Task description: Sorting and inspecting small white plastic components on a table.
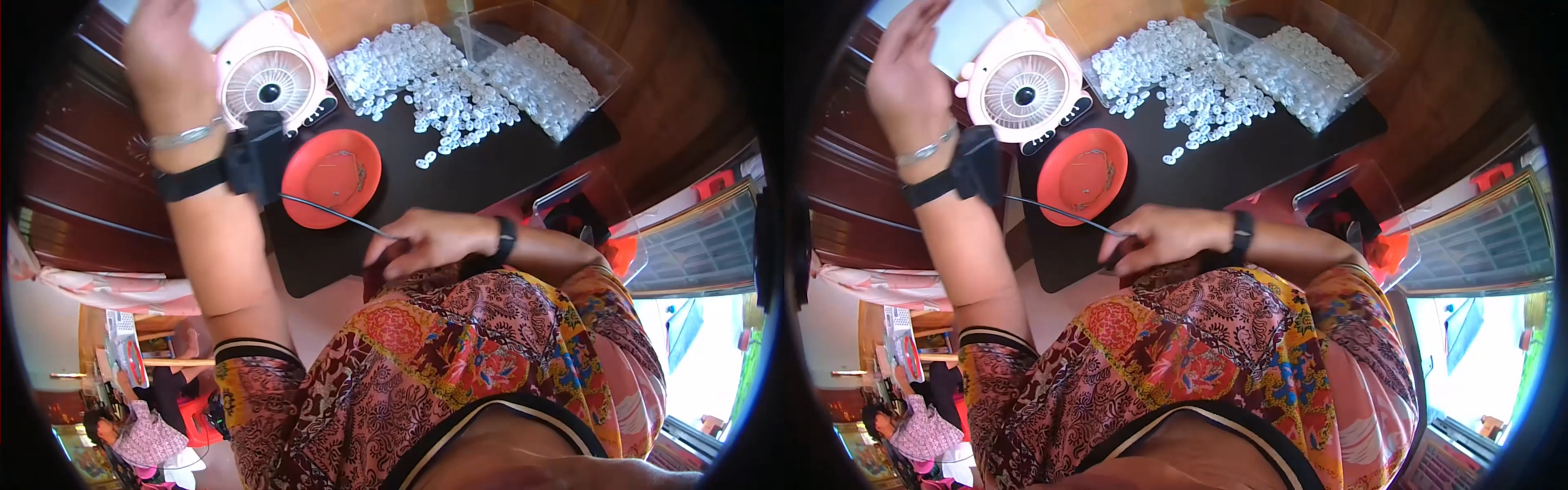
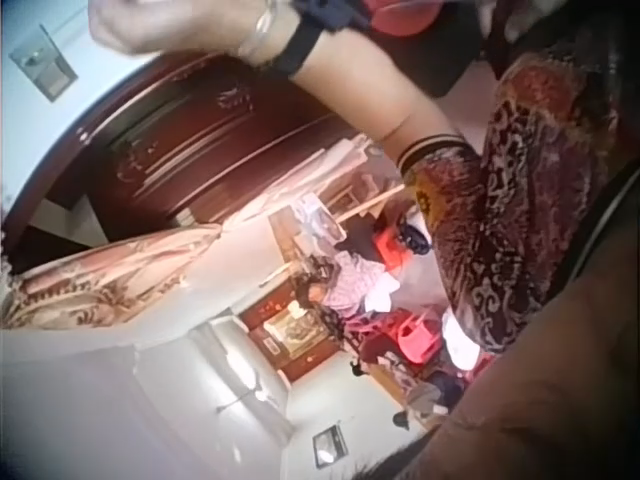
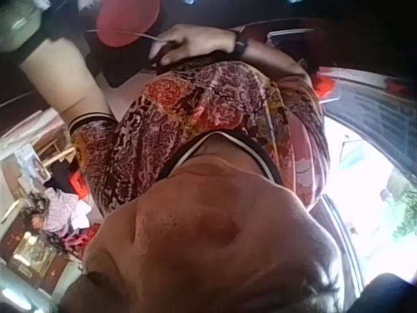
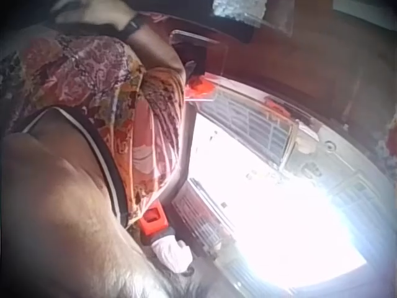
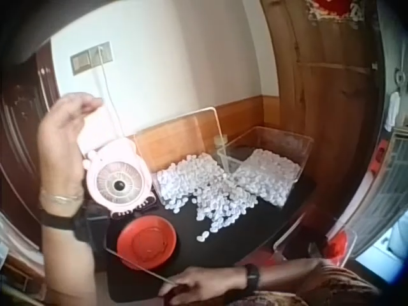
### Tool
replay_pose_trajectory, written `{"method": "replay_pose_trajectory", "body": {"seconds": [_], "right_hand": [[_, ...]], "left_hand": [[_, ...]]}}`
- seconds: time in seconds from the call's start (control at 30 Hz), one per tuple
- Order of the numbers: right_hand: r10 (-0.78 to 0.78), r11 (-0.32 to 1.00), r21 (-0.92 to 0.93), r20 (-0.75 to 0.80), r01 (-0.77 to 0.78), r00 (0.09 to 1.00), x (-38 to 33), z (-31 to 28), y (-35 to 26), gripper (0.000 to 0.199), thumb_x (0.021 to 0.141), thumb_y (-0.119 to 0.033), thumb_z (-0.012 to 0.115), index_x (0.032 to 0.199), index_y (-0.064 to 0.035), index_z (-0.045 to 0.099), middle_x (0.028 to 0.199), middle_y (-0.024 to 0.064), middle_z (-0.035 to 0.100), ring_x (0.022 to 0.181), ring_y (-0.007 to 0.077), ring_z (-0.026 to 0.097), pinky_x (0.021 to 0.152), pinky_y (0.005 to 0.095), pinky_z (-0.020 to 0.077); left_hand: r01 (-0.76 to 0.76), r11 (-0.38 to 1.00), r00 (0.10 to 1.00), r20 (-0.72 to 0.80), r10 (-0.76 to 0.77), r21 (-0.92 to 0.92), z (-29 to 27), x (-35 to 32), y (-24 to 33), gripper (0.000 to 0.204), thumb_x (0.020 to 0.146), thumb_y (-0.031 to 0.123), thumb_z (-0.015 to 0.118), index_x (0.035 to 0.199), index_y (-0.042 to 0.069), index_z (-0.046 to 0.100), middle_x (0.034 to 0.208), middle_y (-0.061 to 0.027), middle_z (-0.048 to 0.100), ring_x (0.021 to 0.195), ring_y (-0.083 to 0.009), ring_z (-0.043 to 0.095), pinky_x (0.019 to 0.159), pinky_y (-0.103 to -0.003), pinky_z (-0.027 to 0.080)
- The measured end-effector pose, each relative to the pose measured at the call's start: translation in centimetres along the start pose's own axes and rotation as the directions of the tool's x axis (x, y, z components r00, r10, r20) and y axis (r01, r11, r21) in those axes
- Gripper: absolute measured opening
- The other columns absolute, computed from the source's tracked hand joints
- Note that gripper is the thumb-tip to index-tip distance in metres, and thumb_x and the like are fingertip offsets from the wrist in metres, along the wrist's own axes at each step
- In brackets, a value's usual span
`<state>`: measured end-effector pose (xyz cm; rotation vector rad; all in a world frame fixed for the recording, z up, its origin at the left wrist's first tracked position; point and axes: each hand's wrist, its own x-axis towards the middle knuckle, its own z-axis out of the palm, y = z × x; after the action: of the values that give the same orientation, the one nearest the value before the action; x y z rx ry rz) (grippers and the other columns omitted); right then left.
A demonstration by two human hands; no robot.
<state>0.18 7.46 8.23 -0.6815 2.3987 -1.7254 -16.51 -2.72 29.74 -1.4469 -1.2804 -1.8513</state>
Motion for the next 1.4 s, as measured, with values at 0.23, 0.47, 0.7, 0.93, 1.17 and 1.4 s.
{"method": "replay_pose_trajectory", "body": {"seconds": [0.23, 0.47, 0.7, 0.93, 1.17, 1.4], "right_hand": [[0.478, 0.876, 0.164, -0.419, -0.453, 0.772, -13.1, -6.2, -3.2, 0.035, 0.085, -0.026, 0.069, 0.105, 0.0015, 0.061, 0.075, 0.0015, 0.062, 0.062, 0.0091, 0.056, 0.057, 0.0240, 0.0456], [0.512, 0.690, -0.154, -0.587, -0.707, 0.627, -13.3, -6.8, -1.7, 0.024, 0.083, -0.015, 0.068, 0.100, 0.0006, 0.063, 0.082, 0.0071, 0.065, 0.071, 0.0125, 0.062, 0.064, 0.0272, 0.0495], [0.308, 0.630, -0.530, -0.500, -0.567, 0.809, -6.7, -11.2, -0.8, 0.023, 0.080, -0.015, 0.070, 0.098, -0.0028, 0.064, 0.078, 0.0081, 0.063, 0.069, 0.0177, 0.063, 0.063, 0.0289, 0.0485], [0.150, 0.434, -0.828, -0.323, -0.356, 0.934, 1.6, -17.0, 2.3, 0.023, 0.082, -0.023, 0.066, 0.097, -0.0066, 0.063, 0.080, 0.0098, 0.064, 0.074, 0.0288, 0.063, 0.067, 0.0384, 0.0492], [0.072, 0.405, -0.906, -0.104, -0.125, 0.992, 12.0, -19.5, 9.5, 0.036, 0.079, -0.013, 0.063, 0.115, -0.0104, 0.059, 0.114, 0.0092, 0.059, 0.105, 0.0291, 0.056, 0.085, 0.0390, 0.0480], [0.281, 0.206, -0.976, -0.010, -0.071, 0.960, 11.4, -18.9, 11.0, 0.036, 0.078, -0.005, 0.060, 0.114, -0.0066, 0.060, 0.119, 0.0075, 0.057, 0.107, 0.0267, 0.056, 0.084, 0.0356, 0.0507]], "left_hand": [[0.076, 0.741, 0.996, -0.022, -0.082, 0.667, -10.6, -6.9, -0.7, 0.025, 0.092, 0.004, 0.043, 0.104, -0.012, 0.058, 0.101, -0.0217, 0.063, 0.099, -0.0278, 0.063, 0.092, -0.033, 0.049], [0.703, 0.701, 0.709, -0.043, -0.704, 0.118, -11.8, -18.7, -7.0, 0.023, 0.089, 0.015, 0.047, 0.091, -0.002, 0.062, 0.094, -0.0085, 0.064, 0.090, -0.0151, 0.057, 0.085, -0.027, 0.038], [0.771, 0.488, 0.458, 0.175, -0.871, 0.410, -11.7, -22.2, -6.4, 0.019, 0.090, 0.015, 0.051, 0.085, -0.001, 0.059, 0.067, -0.0055, 0.057, 0.064, -0.0115, 0.053, 0.062, -0.026, 0.041], [0.738, 0.504, 0.429, 0.265, -0.863, 0.449, -9.8, -24.0, -6.8, 0.015, 0.086, 0.012, 0.056, 0.088, -0.002, 0.058, 0.070, -0.0113, 0.056, 0.064, -0.0173, 0.054, 0.060, -0.029, 0.041], [0.679, 0.599, 0.448, 0.406, -0.796, 0.425, -7.7, -20.9, -7.3, 0.012, 0.085, 0.009, 0.055, 0.087, -0.002, 0.059, 0.073, -0.0150, 0.057, 0.066, -0.0262, 0.057, 0.062, -0.032, 0.044], [0.654, 0.700, 0.499, 0.532, -0.684, 0.286, -5.3, -18.5, -7.6, 0.009, 0.084, 0.009, 0.056, 0.083, 0.000, 0.058, 0.073, -0.0154, 0.057, 0.069, -0.0304, 0.058, 0.063, -0.035, 0.045]]}}
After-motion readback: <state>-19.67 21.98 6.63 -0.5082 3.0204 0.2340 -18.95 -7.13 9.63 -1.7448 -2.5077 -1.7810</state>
